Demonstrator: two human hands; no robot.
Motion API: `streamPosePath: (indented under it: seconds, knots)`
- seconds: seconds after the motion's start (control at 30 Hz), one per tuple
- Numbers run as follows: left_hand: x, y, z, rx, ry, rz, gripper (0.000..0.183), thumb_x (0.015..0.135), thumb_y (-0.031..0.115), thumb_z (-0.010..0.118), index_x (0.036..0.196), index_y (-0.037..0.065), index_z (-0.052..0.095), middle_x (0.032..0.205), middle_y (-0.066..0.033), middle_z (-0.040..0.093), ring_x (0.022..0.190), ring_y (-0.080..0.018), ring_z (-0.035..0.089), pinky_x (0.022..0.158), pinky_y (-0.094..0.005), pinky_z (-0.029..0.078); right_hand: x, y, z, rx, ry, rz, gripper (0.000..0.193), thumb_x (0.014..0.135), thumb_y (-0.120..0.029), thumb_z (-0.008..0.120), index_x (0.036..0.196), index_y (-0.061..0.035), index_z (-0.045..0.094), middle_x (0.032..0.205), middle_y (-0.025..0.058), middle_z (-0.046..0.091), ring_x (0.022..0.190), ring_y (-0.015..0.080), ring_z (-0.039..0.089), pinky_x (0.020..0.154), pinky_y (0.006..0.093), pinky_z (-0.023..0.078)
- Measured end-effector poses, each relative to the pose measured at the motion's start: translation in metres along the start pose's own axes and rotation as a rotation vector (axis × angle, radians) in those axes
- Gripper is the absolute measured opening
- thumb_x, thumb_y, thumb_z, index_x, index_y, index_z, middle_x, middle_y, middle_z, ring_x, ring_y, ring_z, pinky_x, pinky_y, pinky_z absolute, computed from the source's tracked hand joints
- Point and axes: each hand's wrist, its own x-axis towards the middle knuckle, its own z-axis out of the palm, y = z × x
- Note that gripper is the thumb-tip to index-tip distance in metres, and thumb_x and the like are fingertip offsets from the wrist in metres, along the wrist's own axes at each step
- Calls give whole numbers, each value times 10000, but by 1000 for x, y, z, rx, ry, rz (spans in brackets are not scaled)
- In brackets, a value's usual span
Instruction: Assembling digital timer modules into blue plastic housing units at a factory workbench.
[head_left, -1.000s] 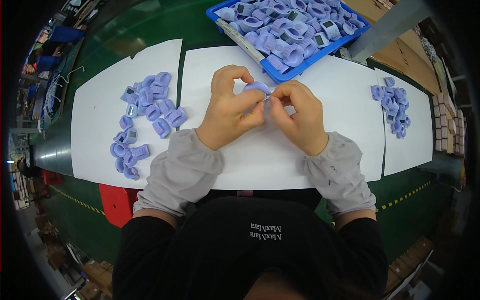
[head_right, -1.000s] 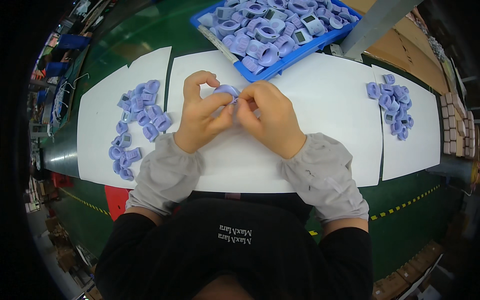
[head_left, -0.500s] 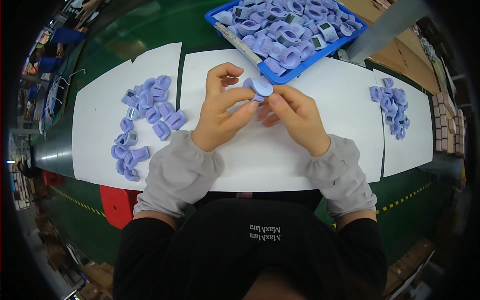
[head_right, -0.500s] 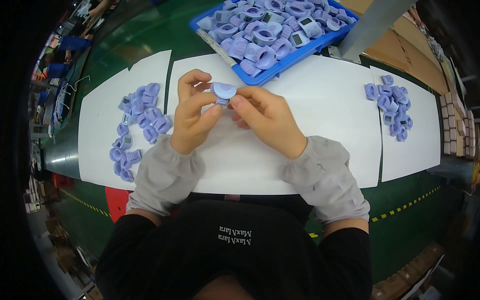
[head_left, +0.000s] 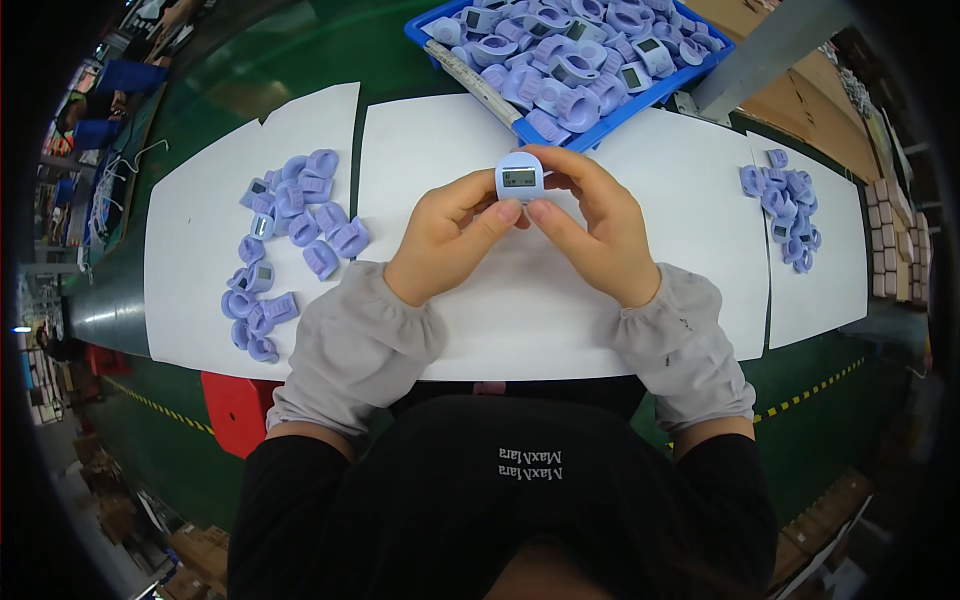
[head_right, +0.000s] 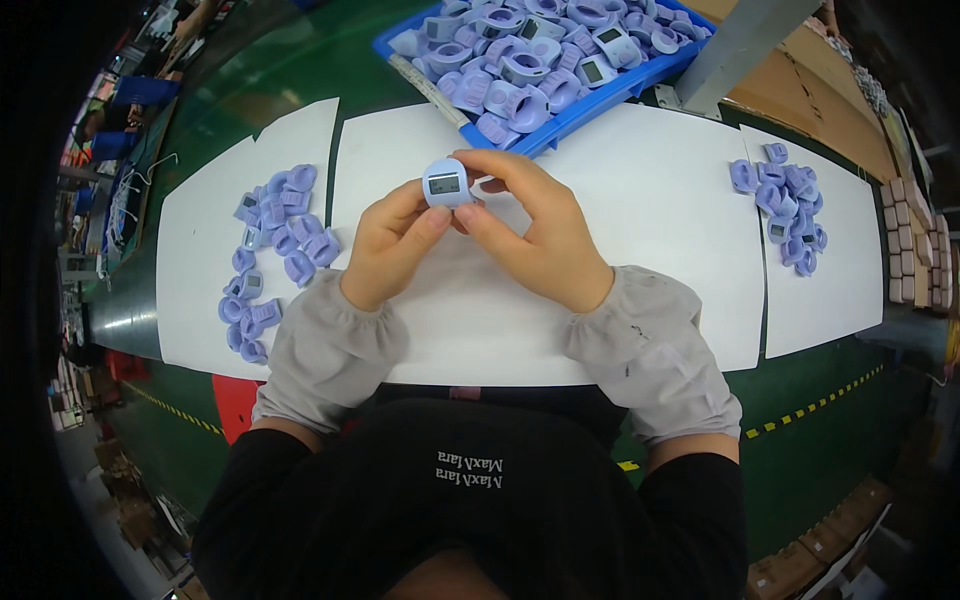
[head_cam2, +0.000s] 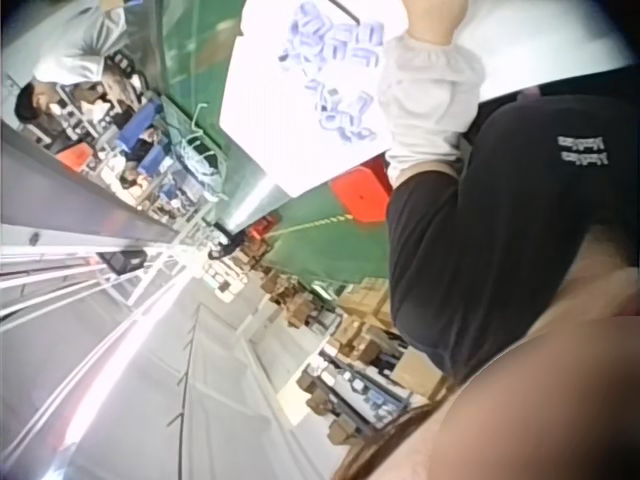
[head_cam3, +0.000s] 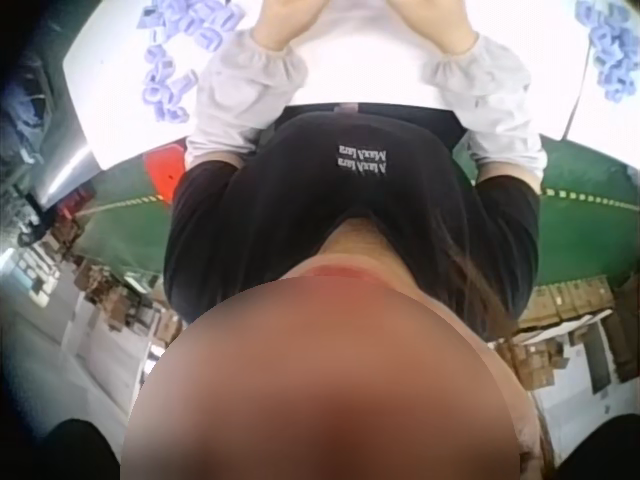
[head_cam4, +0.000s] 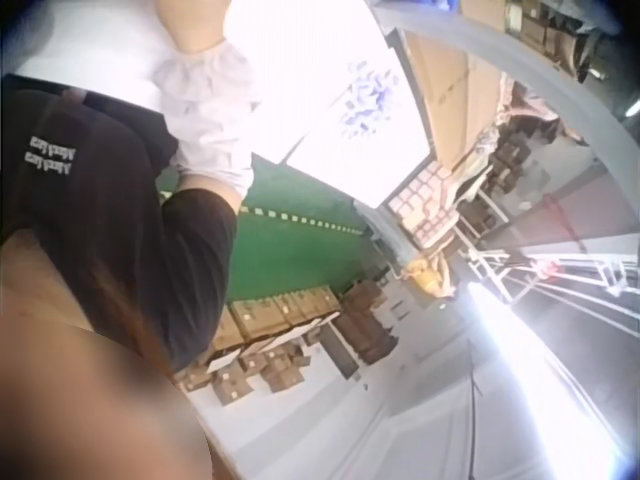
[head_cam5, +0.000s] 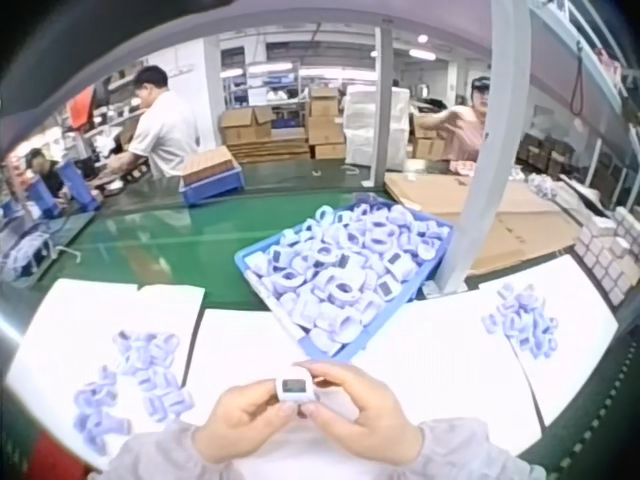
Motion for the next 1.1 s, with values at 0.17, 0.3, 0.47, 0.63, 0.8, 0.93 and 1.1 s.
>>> streamPosePath:
  seconds: [0.17, 0.3, 0.47, 0.63, 0.8, 0.93, 1.1]
  knots:
    - [-1, -6, -4, 39, 5, 37, 278, 930, 141, 559, 1147, -31, 574, 983, -73, 625, 879, -128, 592, 789, -271, 489, -2, 1, 2, 76, -6, 28, 471, 855, -8, 609, 1298, 32, 455, 1244, 132, 543, 1133, 214, 531, 988, 347, 403]
    - [-2, -11, -4, 86, 20, 77, 269, 922, 136, 572, 1133, -31, 586, 964, -77, 628, 847, -129, 586, 753, -264, 477, -2, 2, 2, 95, -15, 37, 482, 856, -7, 608, 1307, 38, 445, 1253, 138, 536, 1152, 218, 525, 1002, 352, 397]
    - [-2, -5, -5, 157, 19, 93, 261, 907, 136, 586, 1114, -21, 603, 949, -86, 630, 833, -140, 586, 747, -263, 467, -3, 2, 0, 119, -31, 59, 492, 857, -3, 603, 1318, 42, 437, 1259, 140, 532, 1160, 217, 522, 1008, 354, 396]
    - [-1, -7, -4, 182, 25, 123, 253, 898, 143, 595, 1098, -10, 612, 946, -100, 637, 842, -174, 597, 767, -284, 469, -2, 0, 0, 100, -25, 71, 470, 853, 0, 595, 1300, 47, 456, 1217, 140, 565, 1134, 215, 543, 1003, 350, 403]
    - [0, -7, -4, 212, -14, 121, 244, 898, 142, 593, 1086, -13, 611, 939, -111, 643, 847, -202, 607, 776, -298, 472, -2, 0, -2, 53, -20, 80, 428, 845, 5, 592, 1257, 53, 486, 1198, 138, 577, 1118, 220, 559, 995, 349, 414]
    - [0, -5, -5, 236, -25, 133, 242, 897, 137, 592, 1086, -12, 610, 936, -112, 642, 844, -203, 608, 773, -299, 472, -2, 0, -2, 92, -16, 76, 410, 842, 8, 591, 1238, 53, 497, 1194, 137, 577, 1115, 220, 561, 997, 351, 416]
    - [0, -5, -3, 239, -14, 162, 242, 896, 131, 590, 1092, -12, 609, 931, -115, 641, 835, -201, 608, 763, -301, 472, -2, 0, -3, 98, -25, 73, 409, 840, 9, 591, 1236, 52, 497, 1188, 138, 579, 1114, 220, 561, 1000, 353, 414]
